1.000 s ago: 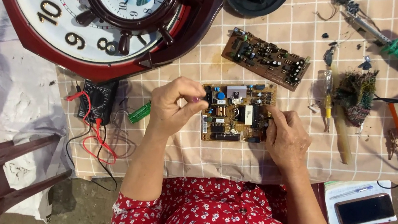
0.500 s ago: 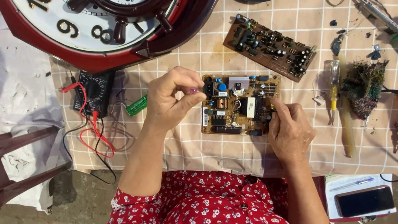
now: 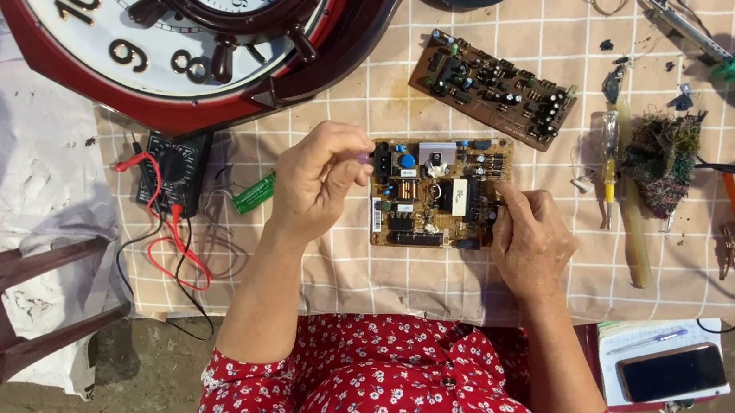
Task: Testing components on a circuit board using a multimeter and probes
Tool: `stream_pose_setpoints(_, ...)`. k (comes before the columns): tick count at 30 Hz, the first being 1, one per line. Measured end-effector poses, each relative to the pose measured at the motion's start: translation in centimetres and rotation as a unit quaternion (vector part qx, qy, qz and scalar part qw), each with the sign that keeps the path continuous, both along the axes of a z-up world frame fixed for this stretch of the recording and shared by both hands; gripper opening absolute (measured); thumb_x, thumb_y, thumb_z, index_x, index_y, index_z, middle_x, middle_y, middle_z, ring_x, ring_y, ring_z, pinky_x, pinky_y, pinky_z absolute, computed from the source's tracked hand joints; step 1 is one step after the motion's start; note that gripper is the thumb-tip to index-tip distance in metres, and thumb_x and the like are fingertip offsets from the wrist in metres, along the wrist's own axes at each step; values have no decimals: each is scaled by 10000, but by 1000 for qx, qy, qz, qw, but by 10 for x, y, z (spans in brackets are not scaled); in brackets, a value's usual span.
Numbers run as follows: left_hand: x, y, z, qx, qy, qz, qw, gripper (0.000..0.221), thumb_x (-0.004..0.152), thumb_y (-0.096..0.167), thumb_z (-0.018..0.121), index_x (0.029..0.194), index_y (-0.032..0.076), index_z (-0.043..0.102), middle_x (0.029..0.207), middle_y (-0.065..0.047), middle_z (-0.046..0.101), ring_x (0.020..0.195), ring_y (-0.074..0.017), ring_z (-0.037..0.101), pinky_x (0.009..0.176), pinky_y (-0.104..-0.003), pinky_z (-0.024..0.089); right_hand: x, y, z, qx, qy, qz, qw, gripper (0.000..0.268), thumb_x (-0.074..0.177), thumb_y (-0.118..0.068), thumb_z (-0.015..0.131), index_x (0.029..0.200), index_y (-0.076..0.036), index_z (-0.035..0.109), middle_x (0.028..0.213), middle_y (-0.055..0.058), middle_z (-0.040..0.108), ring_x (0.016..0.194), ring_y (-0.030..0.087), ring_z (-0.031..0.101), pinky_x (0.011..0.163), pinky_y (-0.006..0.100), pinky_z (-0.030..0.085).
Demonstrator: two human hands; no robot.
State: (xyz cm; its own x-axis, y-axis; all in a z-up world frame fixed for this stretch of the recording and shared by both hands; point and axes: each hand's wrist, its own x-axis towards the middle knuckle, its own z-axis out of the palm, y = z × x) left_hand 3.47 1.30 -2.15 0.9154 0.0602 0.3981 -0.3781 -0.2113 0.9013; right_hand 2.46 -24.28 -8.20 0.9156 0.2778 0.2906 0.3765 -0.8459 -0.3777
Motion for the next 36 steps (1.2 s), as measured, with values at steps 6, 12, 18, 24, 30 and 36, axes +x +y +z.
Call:
stream_pose_setpoints(6, -1, -2, -5, -45, 28, -2, 999, 107, 855, 81, 516, 886, -7, 465, 813, -127, 601, 504, -128, 571, 507, -259, 484, -2, 1, 4, 7, 0, -9, 1000, 240, 815, -158, 524, 1023, -238, 613, 722, 20, 484, 622, 221, 552, 553, 303, 445)
stream_pose_setpoints(12, -6, 2, -9, -102, -5, 58, 993, 215, 909, 179, 445, 1031, 2, 434, 792, -114, 578, 518, -85, 535, 507, -205, 465, -2, 0, 2, 12, -3, -9, 1000, 263, 790, -133, 548, 1023, -235, 616, 713, 20, 486, 618, 222, 554, 555, 313, 446)
stream_pose_setpoints(18, -7, 14, -11, 270, -16, 206, 941, 152, 869, 209, 515, 926, 101, 606, 740, -51, 610, 635, -221, 593, 580, -278, 466, -2, -2, -5, 74, 0, -14, 997, 278, 834, -62, 508, 1058, -183, 618, 737, 43, 490, 592, 175, 522, 546, 256, 445)
stream_pose_setpoints(24, -8, -11, 7, 312, 49, 142, 938, 173, 891, 193, 466, 957, 73, 573, 810, -142, 606, 737, -305, 583, 665, -385, 458, -2, -7, -10, 151, 1, -24, 988, 152, 863, -109, 525, 981, -154, 608, 740, 57, 486, 664, 253, 573, 557, 315, 464)
stream_pose_setpoints(30, 8, -14, -22, 343, 179, 62, 920, 225, 908, 213, 445, 1089, 115, 536, 798, -99, 542, 660, -230, 584, 566, -310, 486, -1, -7, -11, 157, 0, -7, 988, 161, 819, -33, 532, 904, -135, 624, 696, 65, 498, 620, 271, 564, 547, 320, 457)
stream_pose_setpoints(36, 1, -1, -57, 492, 270, 30, 827, 179, 754, 268, 631, 890, 153, 620, 786, -59, 558, 701, -274, 624, 640, -414, 476, 0, -6, -9, 149, -7, -9, 989, 184, 810, -36, 553, 888, -177, 641, 688, 27, 510, 615, 233, 571, 571, 296, 458)
